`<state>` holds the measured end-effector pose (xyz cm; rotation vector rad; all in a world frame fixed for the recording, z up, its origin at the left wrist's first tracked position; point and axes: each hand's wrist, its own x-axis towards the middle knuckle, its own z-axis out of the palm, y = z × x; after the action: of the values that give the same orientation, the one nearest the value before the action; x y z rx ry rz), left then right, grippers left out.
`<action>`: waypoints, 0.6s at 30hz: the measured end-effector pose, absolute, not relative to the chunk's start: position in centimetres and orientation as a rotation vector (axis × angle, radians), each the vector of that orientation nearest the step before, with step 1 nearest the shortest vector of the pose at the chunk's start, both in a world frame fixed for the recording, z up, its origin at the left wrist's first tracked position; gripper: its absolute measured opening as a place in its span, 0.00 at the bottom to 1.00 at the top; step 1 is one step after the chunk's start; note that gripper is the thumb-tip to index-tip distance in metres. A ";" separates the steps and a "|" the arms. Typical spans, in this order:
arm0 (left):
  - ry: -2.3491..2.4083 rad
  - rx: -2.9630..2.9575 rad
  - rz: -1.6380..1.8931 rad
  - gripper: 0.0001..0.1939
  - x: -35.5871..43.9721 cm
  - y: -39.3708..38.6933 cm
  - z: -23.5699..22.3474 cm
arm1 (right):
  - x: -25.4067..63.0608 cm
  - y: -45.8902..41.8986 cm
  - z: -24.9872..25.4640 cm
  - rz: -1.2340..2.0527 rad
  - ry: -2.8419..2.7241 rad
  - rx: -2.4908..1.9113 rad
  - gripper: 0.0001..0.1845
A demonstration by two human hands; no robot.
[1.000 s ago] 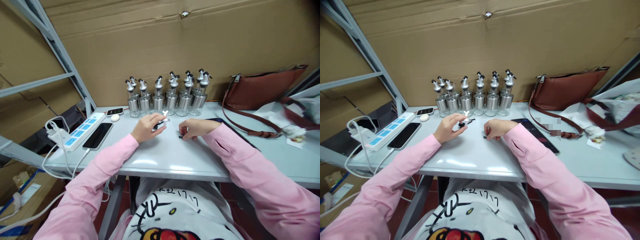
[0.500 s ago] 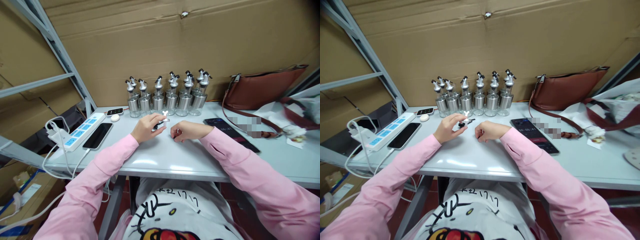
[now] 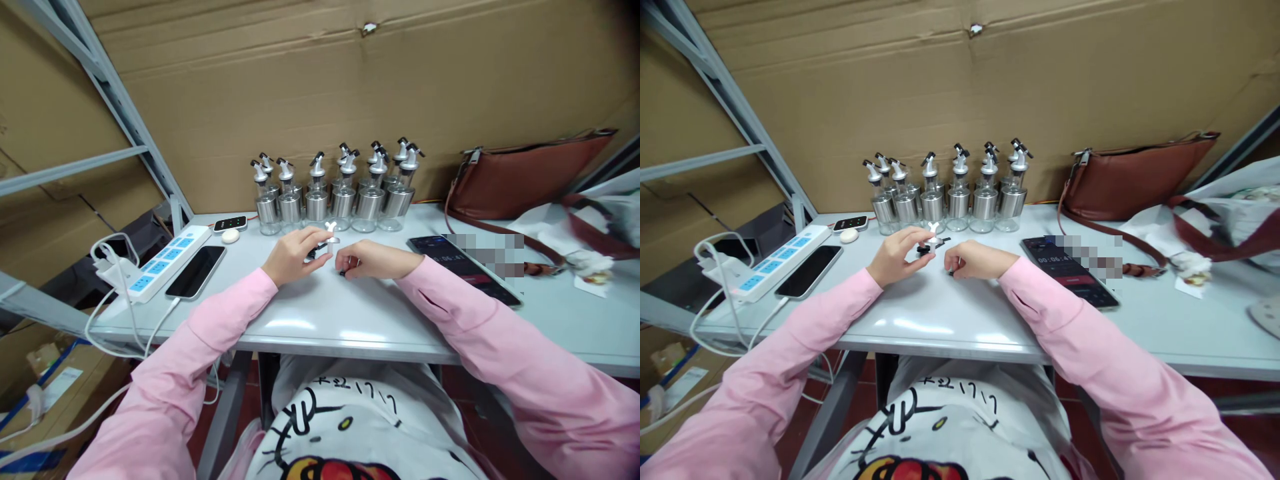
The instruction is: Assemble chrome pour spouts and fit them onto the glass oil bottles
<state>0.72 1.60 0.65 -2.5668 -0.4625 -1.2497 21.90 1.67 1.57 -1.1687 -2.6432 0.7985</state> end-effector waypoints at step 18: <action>-0.465 -2.587 -1.253 0.14 0.8 1.4 0.7 | 21.2 0.9 3.0 0.672 -2.144 -1.129 0.21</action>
<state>0.81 1.43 0.74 -2.5873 -0.4651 -1.2526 21.24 0.93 3.00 -1.1288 -2.1444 0.6716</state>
